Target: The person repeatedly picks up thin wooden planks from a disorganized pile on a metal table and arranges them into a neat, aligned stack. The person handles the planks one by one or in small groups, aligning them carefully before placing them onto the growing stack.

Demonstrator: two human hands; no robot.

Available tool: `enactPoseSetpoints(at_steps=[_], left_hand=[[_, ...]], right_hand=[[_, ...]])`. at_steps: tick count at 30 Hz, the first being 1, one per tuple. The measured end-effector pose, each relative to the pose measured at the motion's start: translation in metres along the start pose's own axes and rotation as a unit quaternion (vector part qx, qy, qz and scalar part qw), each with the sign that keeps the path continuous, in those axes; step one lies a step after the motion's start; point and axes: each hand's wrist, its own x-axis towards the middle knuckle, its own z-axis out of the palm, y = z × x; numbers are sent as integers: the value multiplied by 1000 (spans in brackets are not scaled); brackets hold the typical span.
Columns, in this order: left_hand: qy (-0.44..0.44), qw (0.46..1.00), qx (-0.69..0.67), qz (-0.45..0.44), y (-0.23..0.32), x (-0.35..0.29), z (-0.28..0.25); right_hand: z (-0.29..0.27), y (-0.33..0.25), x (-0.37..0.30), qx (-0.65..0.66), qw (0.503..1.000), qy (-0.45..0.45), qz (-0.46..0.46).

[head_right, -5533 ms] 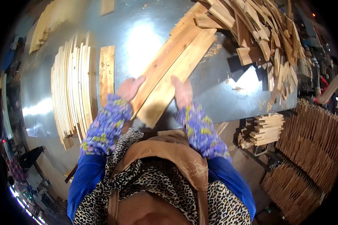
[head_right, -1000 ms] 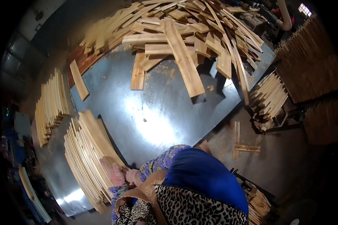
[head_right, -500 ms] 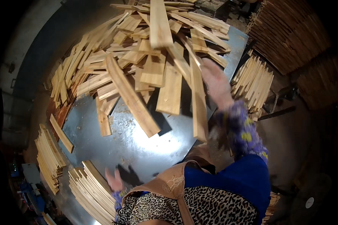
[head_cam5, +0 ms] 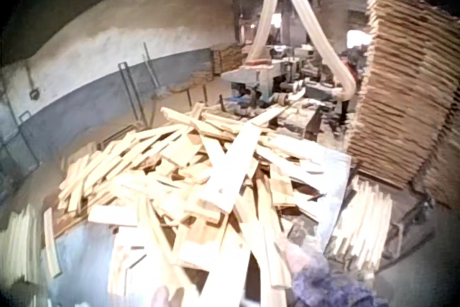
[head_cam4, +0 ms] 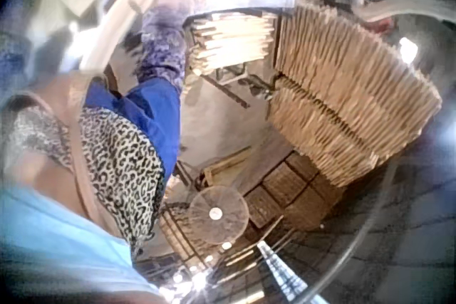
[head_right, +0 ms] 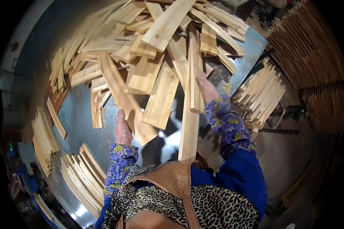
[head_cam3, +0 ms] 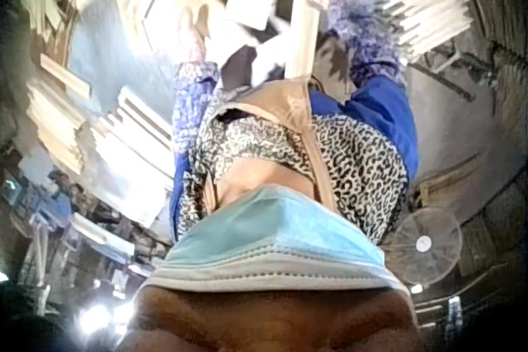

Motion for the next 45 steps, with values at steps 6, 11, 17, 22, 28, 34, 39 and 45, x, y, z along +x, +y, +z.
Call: enactPoseSetpoints(at_steps=[6, 11, 17, 22, 28, 34, 39, 45], left_hand=[[-121, 976, 183, 4, 42, -17, 97], [-164, 965, 190, -77, 55, -38, 66], [-185, 950, 251, -31, 95, -125, -33], [-107, 940, 324, -12, 146, -249, -132], [39, 973, 222, 43, 149, -364, -182], [120, 969, 194, 98, 157, -421, -215], [143, 938, 276, 156, 144, -465, -224], [336, 704, 601, 174, 81, -398, -274]], right_hand=[[103, 4, -47, 59, 998, 16, -15], [116, 21, -55, -36, 998, -12, -53], [201, 104, -169, -47, 993, -42, -100], [230, 227, -251, -166, 971, -133, -113], [288, 276, -309, 11, 962, -272, -32], [317, 288, -331, 39, 936, -350, 16], [360, 302, -354, -66, 923, -378, 32], [407, 299, -211, -273, 899, -334, 77]])
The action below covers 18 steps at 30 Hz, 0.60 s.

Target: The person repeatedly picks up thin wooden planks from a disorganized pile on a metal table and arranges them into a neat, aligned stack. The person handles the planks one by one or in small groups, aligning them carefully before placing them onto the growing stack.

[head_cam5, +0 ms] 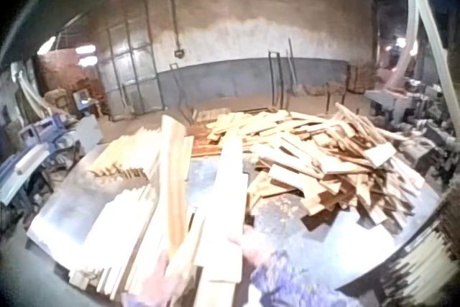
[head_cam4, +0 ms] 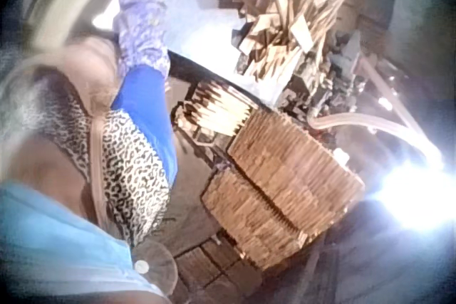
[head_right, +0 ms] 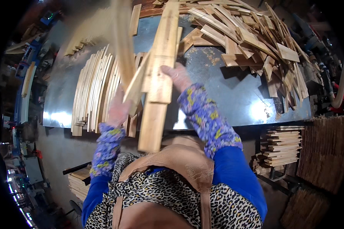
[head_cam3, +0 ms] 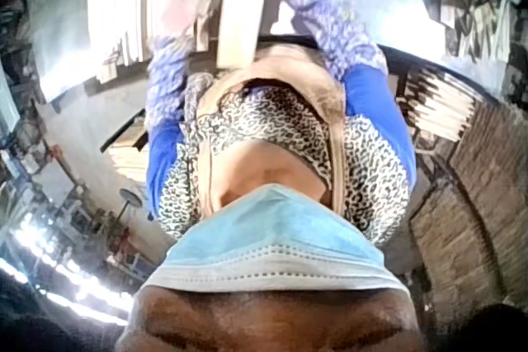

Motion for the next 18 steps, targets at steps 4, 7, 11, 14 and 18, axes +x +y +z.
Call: enactPoseSetpoints(at_steps=[4, 7, 11, 14, 18], left_hand=[[-193, 958, 151, -150, 39, -3, 87], [-270, 941, 98, -180, 59, -23, 141], [-174, 952, -76, -242, 9, -27, 166], [-122, 967, -5, -223, -15, -34, 154], [-178, 947, -61, -259, -25, -20, 115]], right_hand=[[-40, -17, 15, -501, 830, 186, 157], [-101, 14, 47, -590, 782, 109, 167], [-42, -28, -8, -501, 840, 150, 145], [-54, -18, 3, -526, 827, 185, 69], [2, -53, 3, -513, 844, 124, 93]])
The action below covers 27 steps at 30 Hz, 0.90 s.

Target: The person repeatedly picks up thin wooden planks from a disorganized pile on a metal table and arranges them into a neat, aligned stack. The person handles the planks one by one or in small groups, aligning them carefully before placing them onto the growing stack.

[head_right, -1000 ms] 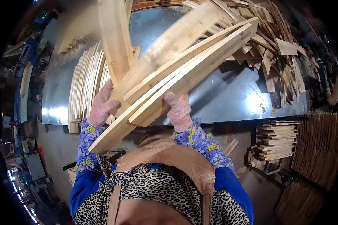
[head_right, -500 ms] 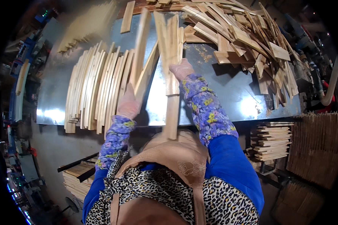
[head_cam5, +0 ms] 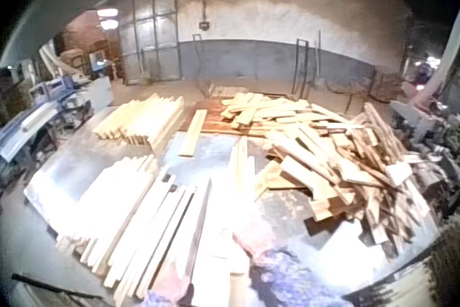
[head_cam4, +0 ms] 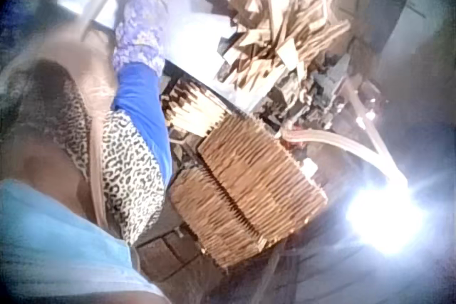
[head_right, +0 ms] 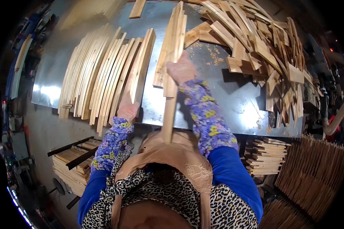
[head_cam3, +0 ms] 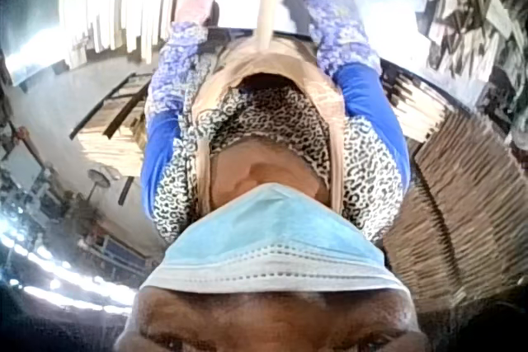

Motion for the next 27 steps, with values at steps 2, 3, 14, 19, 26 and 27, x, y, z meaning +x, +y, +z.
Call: enactPoseSetpoints(at_steps=[2, 3, 14, 19, 26, 27], left_hand=[[18, 998, 14, 50, -23, -3, -2], [-11, 998, -45, 51, -18, -5, -6], [-98, 985, 74, 118, -26, -18, -24], [-205, 712, 440, 508, -57, 13, -93], [-202, 623, 614, 440, -32, 10, -117], [-183, 660, 607, 403, -31, 12, -133]], right_hand=[[46, -10, 8, 18, 993, -108, -35], [77, -14, 5, 4, 988, -151, -29], [154, 0, 31, 13, 989, -147, -26], [174, 0, 29, 66, 989, -127, -26], [192, 4, 31, 103, 986, -129, -17], [192, 5, 31, 121, 983, -137, -24]])
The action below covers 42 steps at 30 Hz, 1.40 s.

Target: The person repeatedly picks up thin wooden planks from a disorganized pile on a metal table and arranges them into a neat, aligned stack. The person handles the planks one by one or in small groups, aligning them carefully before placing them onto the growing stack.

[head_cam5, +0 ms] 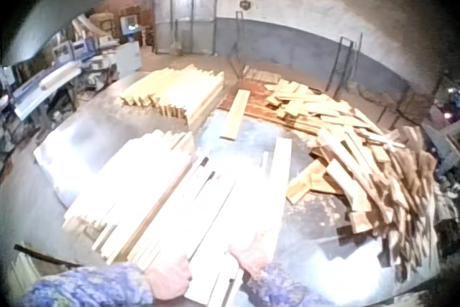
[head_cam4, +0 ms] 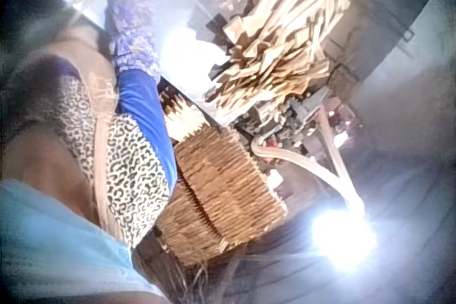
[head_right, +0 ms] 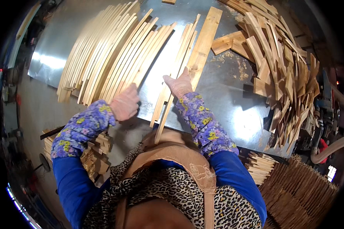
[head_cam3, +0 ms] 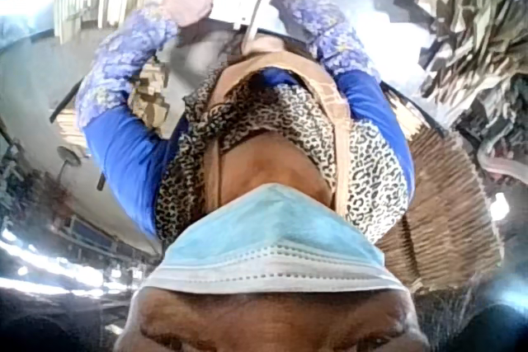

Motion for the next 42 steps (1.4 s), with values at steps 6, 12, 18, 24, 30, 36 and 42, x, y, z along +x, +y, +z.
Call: enactPoseSetpoints(at_steps=[6, 12, 18, 24, 30, 36, 42], left_hand=[[223, 902, -229, -289, -2, -6, 11], [172, 874, -253, -378, 9, 39, 36], [180, 856, -288, -389, 8, 34, 27], [275, 793, -379, -389, -14, 40, 52], [378, 798, -323, -340, -35, 40, 3], [340, 884, -288, -140, -144, 96, -17], [368, 926, -55, 56, -230, 173, -23]], right_hand=[[51, -72, -7, -109, 989, -95, -27], [-25, -52, 38, -451, 882, 129, -30], [-61, -39, 17, -183, 972, 147, 30], [69, -3, -55, -46, 955, -236, -172], [6, -46, 93, -73, 992, 26, -95], [-85, -158, 299, -164, 963, 134, -166], [-99, -179, 343, -105, 983, 37, -144]])
